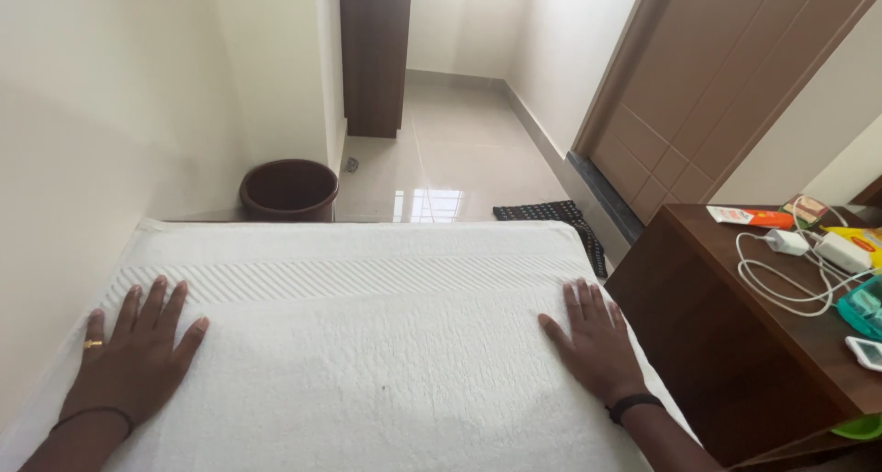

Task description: The person folds a white towel on a wooden table. They smooth the towel with their hands, fold it in half lengthwise, and then fold it again to create a compact rectangular shape.

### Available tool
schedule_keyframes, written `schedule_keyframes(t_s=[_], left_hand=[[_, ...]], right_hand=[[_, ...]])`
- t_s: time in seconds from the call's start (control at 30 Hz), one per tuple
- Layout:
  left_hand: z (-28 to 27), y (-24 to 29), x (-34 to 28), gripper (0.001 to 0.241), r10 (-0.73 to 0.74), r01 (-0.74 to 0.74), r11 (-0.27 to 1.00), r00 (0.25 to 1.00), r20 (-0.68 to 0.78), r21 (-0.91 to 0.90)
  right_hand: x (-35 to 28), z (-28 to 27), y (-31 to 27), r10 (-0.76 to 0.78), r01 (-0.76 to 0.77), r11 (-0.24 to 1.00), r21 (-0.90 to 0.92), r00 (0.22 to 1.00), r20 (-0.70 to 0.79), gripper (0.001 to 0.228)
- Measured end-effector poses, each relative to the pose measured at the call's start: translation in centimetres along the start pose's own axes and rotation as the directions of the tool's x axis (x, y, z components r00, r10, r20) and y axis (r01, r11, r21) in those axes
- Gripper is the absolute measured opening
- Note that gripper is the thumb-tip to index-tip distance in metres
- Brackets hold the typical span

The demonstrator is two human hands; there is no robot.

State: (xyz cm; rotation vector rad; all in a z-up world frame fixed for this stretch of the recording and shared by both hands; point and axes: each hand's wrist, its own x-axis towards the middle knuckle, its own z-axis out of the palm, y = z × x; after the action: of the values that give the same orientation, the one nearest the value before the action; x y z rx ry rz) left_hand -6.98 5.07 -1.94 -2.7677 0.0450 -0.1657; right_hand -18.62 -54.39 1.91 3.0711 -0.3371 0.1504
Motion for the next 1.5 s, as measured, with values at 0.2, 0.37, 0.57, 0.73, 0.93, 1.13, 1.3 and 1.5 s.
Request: schedule_keyframes(t_s=[0.2,0.37,0.57,0.73,0.93,1.13,1.3,1.5], left_hand=[[3.1,3.6,1.1,0.076,-0.072,0.047,0.991,0.977,-0.201,-0.127],[-4.2,16.5,1.4,0.076,-0.087,-0.248,0.865,0.782,-0.617,-0.436],[-16.9,24.3,-1.6,0.08,0.397,-0.444,0.719,0.894,-0.209,-0.534],[-11.3,20.3,3.1,0.088,0.228,-0.224,0.911,0.973,-0.031,-0.346],[-2.7,9.3,7.8,0.095,-0.037,0.024,0.95,0.999,-0.037,-0.31],[-2.2,4.9,9.1,0.108,-0.177,0.172,0.944,0.984,0.009,-0.281],[-3.8,4.8,9.2,0.116,-0.205,0.213,0.943,0.977,0.059,-0.257],[-3.9,4.6,9.1,0.119,-0.194,0.213,0.938,0.976,0.096,-0.273]], right_hand=[[-0.5,-0.3,-0.3,0.048,-0.049,0.997,-0.052,0.999,-0.018,0.086],[-0.7,-1.1,-0.8,0.062,-0.063,0.997,-0.049,0.998,-0.02,0.085],[-0.9,-1.3,-1.0,0.075,-0.075,0.995,-0.07,0.997,0.005,0.084],[-0.9,-1.8,-1.1,0.094,-0.092,0.995,-0.047,0.995,0.027,0.082],[-0.7,-1.3,-0.9,0.088,-0.088,0.996,-0.023,0.996,0.002,0.081],[-0.1,-0.4,-0.4,0.05,-0.052,0.998,-0.046,0.997,-0.053,0.081],[0.1,-0.4,-0.4,0.05,-0.05,0.995,-0.084,0.999,-0.001,0.081],[0.2,0.1,-0.3,0.093,-0.09,0.991,-0.098,0.995,0.027,0.08]])
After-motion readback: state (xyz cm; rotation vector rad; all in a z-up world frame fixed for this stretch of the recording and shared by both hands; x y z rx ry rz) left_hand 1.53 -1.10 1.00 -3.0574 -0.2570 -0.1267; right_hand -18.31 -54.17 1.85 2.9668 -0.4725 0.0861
